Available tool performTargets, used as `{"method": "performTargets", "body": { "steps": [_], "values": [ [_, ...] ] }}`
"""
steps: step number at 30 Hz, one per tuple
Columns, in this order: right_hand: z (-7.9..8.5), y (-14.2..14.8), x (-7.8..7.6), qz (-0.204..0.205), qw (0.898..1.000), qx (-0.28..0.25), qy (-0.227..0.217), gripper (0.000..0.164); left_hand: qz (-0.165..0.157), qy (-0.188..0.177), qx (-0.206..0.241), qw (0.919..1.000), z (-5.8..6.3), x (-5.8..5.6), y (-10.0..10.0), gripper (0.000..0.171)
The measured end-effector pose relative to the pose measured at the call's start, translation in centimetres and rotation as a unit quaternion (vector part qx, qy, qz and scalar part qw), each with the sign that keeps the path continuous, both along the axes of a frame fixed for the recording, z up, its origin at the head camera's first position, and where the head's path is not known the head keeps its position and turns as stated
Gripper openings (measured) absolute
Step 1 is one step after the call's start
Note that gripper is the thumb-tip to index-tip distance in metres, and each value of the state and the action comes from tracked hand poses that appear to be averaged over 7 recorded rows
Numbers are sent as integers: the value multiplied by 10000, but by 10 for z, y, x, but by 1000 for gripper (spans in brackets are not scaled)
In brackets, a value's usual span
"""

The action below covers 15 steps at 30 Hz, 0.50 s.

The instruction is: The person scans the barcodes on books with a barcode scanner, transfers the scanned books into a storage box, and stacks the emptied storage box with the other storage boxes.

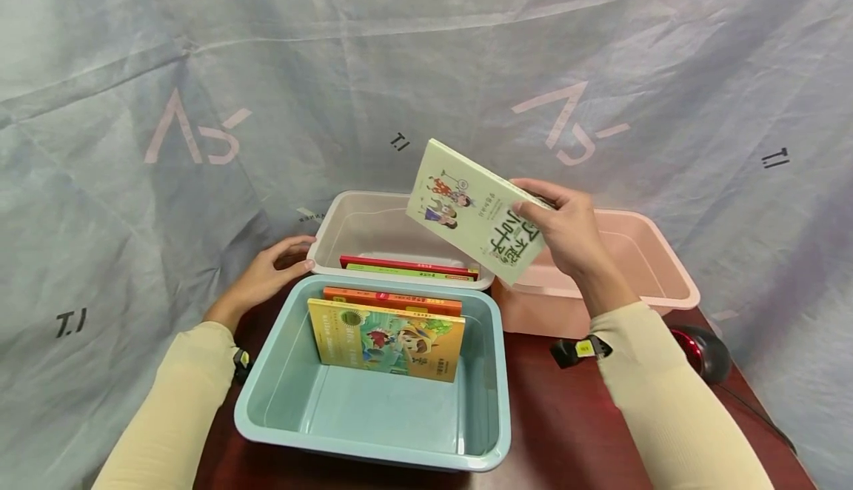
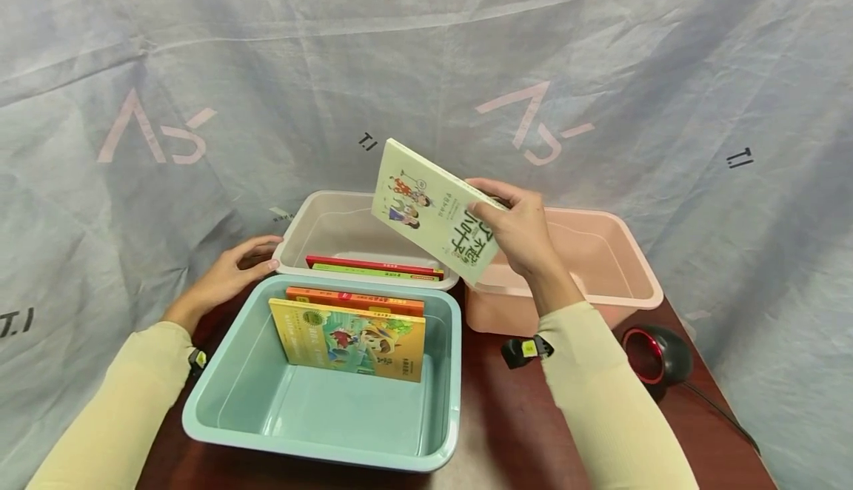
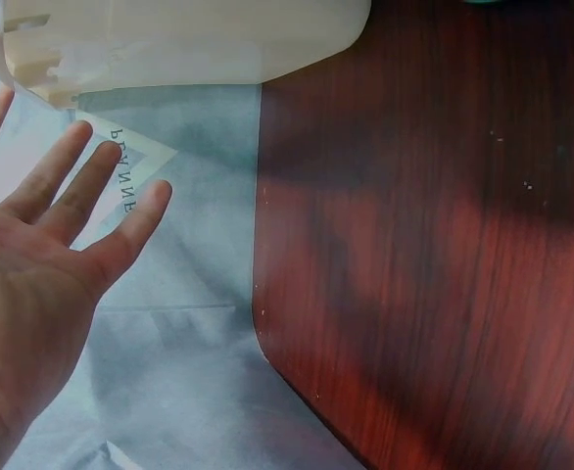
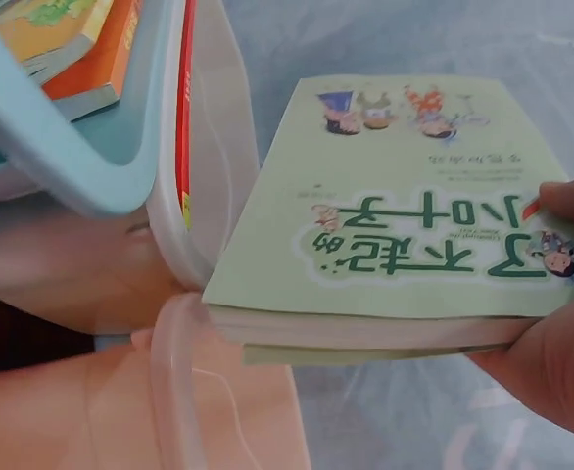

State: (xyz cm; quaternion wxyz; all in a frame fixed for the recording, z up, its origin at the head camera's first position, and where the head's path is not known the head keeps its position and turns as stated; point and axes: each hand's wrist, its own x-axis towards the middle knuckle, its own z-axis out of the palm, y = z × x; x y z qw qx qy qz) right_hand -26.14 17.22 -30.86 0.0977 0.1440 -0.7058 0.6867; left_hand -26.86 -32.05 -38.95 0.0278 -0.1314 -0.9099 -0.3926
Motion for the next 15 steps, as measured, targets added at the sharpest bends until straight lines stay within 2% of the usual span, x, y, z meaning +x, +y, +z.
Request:
{"method": "performTargets", "body": {
  "steps": [8,15],
  "values": [
    [1,-22,-25,364,9986,-376,106,34,52,32,40,10000,2,2,3,56],
    [-3,-36,-40,470,9987,-178,-9,34,42,-21,45,10000,3,5,6,58]
  ]
}}
